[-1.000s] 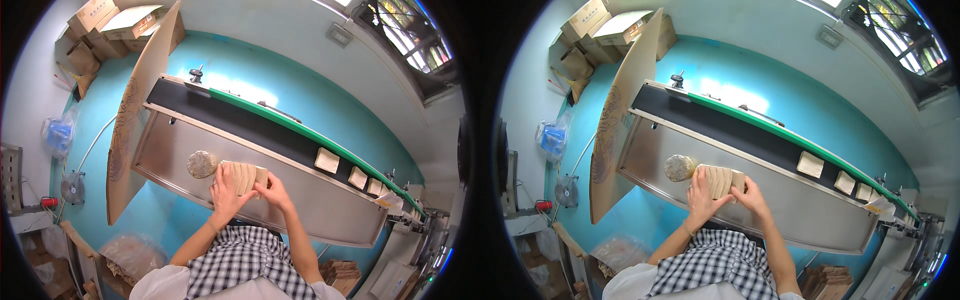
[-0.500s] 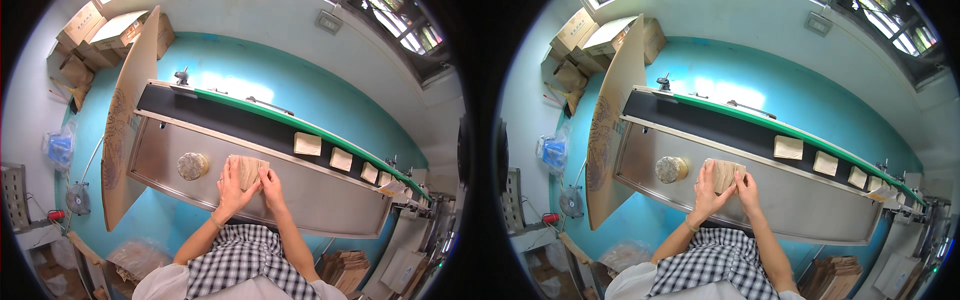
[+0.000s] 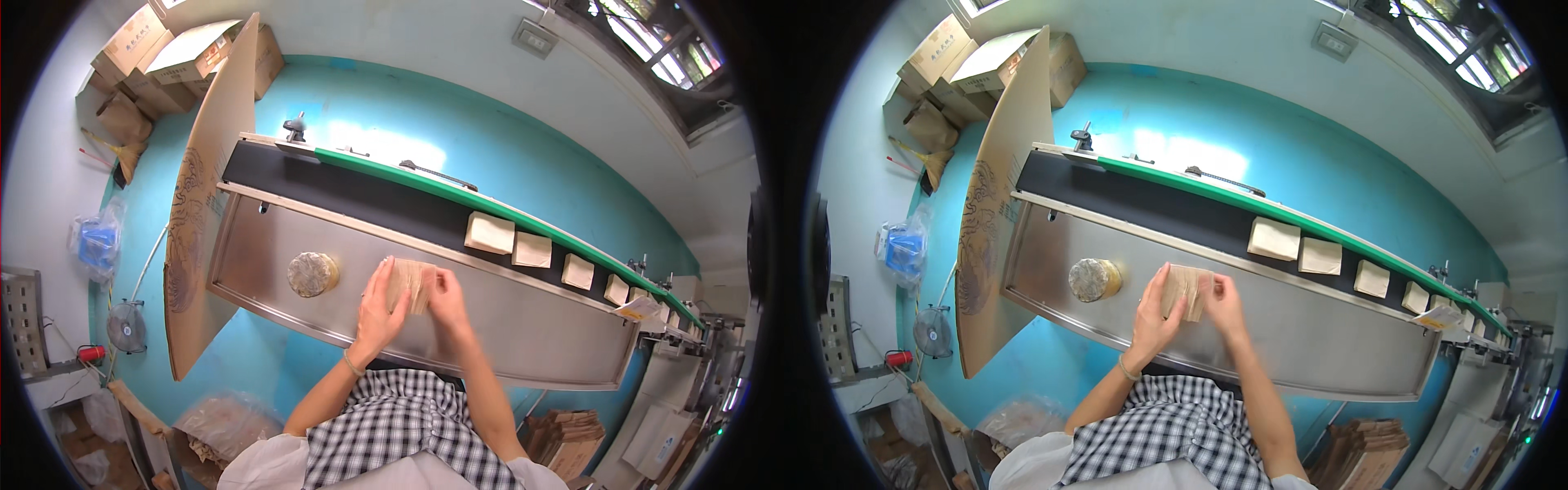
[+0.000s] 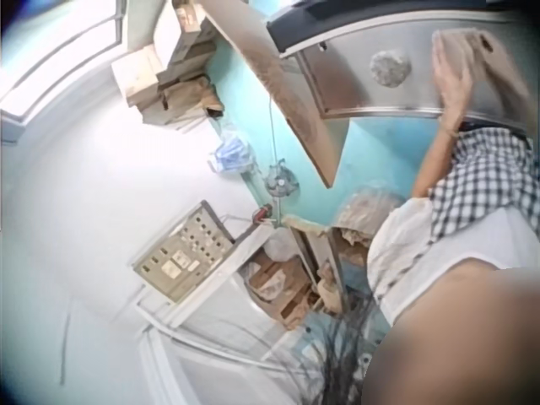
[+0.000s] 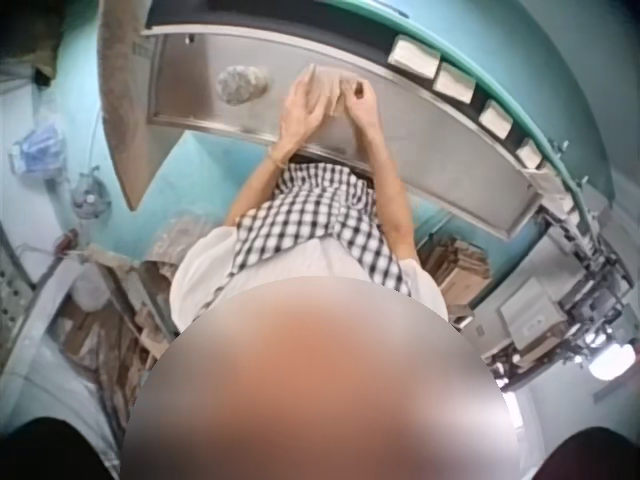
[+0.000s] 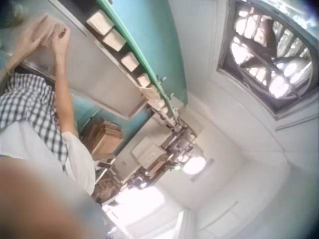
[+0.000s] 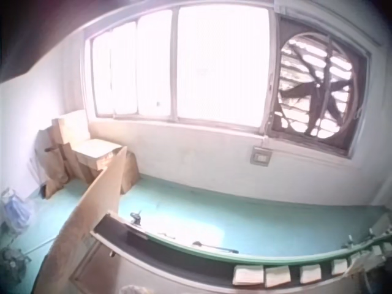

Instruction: Organizing and stacking paper cup or sleeve products on a factory production line.

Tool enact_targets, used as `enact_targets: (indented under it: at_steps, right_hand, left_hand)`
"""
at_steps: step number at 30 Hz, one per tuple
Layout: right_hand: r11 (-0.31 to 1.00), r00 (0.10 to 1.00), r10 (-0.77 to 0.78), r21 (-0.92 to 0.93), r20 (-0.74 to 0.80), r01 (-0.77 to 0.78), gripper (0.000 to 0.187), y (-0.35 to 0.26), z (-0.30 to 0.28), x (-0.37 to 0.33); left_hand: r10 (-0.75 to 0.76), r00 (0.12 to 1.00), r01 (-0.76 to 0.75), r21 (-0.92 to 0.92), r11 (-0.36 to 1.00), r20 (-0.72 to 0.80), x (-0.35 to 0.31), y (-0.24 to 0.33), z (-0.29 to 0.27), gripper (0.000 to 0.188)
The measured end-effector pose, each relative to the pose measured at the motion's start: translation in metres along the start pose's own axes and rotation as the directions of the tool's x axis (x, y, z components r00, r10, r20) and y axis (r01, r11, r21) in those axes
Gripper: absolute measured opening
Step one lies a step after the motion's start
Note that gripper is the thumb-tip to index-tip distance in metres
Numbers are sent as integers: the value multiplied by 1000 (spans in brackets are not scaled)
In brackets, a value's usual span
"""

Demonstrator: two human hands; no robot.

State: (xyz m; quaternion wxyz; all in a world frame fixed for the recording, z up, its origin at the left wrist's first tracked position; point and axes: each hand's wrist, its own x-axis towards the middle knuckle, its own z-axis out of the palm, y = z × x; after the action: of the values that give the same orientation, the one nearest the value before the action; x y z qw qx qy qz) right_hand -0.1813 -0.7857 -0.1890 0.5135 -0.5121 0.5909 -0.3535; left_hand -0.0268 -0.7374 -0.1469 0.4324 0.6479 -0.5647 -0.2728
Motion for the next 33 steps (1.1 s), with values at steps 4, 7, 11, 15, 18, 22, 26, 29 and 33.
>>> enact_targets:
  at_steps: [4,7,11,15,18,22,26,29,33]
  right_hand:
    - [994,998,57,94,16,-58,42,-13,17,-15]
    - [798,928,288,476,236,-369,40,-8,0,-15]
    - [909,863,318,132,393,-395,34,-9,-23,-11]
    - [854,967,254,477,-35,-207,28,-7,-33,12]
    - [728,924,377,634,-55,-259,30,-10,-40,21]
    - [994,998,64,89,13,-64,33,-3,4,-11]
    - [903,976,185,371,115,-215,38,-13,8,-19]
    - [891,929,310,278,201,-358,37,-21,5,-24]
    - [954,971,156,227,179,-195,35,-15,5,-18]
  left_hand:
    - [-46,999,46,-22,999,9,-6,2,-1,90]
    - [-166,985,167,-35,985,43,-5,8,-4,101]
    - [-163,987,162,-98,982,-1,-4,-7,-7,106]
    - [-272,960,276,-49,960,70,-4,-9,-6,91]
    - [-177,979,182,-44,982,97,-2,0,-8,79]
    - [-224,958,273,-334,902,178,-9,-12,7,76]
    - [-242,957,273,-213,938,160,-10,-8,2,88]
    - [-257,956,281,-187,941,146,-9,-10,-3,96]
    - [-270,948,303,-216,928,171,-7,-7,2,100]
